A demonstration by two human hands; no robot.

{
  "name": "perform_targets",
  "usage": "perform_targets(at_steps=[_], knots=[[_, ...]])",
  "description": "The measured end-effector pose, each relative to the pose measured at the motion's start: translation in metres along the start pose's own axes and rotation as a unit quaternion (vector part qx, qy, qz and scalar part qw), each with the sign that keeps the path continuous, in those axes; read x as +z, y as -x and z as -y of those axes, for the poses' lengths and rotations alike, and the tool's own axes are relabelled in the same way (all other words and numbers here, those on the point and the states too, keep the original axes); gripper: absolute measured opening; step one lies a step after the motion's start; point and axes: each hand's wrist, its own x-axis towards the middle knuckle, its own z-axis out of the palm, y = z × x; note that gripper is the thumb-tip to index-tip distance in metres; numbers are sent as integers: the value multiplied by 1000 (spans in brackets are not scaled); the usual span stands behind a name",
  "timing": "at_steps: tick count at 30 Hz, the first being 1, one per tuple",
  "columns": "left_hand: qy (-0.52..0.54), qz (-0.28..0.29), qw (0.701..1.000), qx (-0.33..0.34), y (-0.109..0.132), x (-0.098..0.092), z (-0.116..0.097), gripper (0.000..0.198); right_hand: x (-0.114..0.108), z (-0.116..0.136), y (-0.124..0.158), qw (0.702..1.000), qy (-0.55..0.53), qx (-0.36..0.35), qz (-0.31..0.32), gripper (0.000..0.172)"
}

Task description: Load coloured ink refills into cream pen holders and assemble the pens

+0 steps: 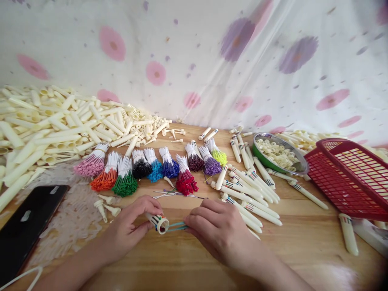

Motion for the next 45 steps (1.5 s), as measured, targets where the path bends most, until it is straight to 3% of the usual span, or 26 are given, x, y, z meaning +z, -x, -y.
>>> perform_targets(at_steps=[13,22,30,36,42,45], knots=[[53,12,998,-17,0,4,1,24,-4,0,0,999,29,-26,-2,19],[64,29,994,-81,1,3,2,20,-5,-2,1,999,21,-37,-12,19],[-36,106,993,-26,-6,-4,-8,42,-6,-5,3,999,17,-42,-12,18],[-69,112,991,-11,-6,-3,-9,44,-5,-4,2,999,15,-41,-24,19],[-66,94,993,-38,-5,-2,-4,38,-10,-11,5,999,13,15,-36,12],[-61,56,995,-55,-2,-1,1,36,-7,-21,7,995,13,102,16,9]])
